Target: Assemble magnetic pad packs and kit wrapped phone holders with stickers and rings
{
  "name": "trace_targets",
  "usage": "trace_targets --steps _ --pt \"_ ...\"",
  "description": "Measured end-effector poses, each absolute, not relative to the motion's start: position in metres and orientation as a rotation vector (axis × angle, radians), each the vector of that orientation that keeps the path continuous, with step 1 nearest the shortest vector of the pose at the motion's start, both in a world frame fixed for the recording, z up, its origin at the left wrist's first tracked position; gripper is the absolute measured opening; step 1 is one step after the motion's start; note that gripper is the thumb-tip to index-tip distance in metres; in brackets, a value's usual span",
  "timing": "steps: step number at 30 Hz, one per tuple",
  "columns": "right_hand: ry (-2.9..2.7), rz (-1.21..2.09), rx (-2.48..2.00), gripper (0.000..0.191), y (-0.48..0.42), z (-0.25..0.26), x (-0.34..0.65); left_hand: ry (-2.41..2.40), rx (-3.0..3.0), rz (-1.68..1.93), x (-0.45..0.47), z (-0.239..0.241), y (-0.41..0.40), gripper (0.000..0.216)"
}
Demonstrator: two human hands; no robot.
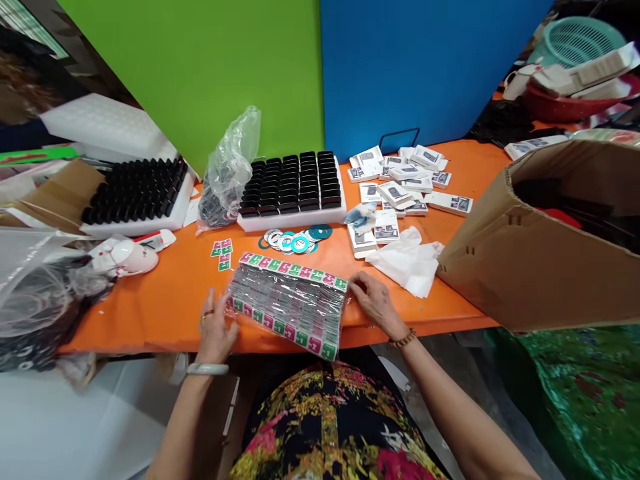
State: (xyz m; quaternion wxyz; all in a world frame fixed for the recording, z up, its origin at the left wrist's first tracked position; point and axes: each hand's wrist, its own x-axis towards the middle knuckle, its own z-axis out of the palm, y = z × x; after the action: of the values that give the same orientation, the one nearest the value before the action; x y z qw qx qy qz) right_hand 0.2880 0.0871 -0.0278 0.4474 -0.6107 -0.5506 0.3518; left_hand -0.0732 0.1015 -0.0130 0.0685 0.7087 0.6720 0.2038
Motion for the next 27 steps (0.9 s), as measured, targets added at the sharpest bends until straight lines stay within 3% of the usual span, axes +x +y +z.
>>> trace_targets --steps 4,7,15,21,27 --pt "-1.026 1.220 -1.338 0.022 0.084 -0.021 0.277 1.679 2.511 0.382 -0.031 -0.008 0.067 0.076" --pt "-0.816 1.339 -1.236 0.029 0.082 -0.016 0.269 1.431 2.648 0.420 0.010 -0.018 0.045 0.088" --pt "-0.818 1.308 -1.149 0.030 0.078 0.005 0.260 1.367 2.683 0.926 0.042 -0.041 0.052 0.058" --pt "-0.965 1.260 -1.052 0.030 0.085 0.016 0.263 1.286 2.654 1.099 0.025 0.010 0.080 0.037" --pt "-1.196 1.232 -0.929 0.038 0.106 0.060 0.275 1.242 2.602 1.020 0.017 0.084 0.118 0.037"
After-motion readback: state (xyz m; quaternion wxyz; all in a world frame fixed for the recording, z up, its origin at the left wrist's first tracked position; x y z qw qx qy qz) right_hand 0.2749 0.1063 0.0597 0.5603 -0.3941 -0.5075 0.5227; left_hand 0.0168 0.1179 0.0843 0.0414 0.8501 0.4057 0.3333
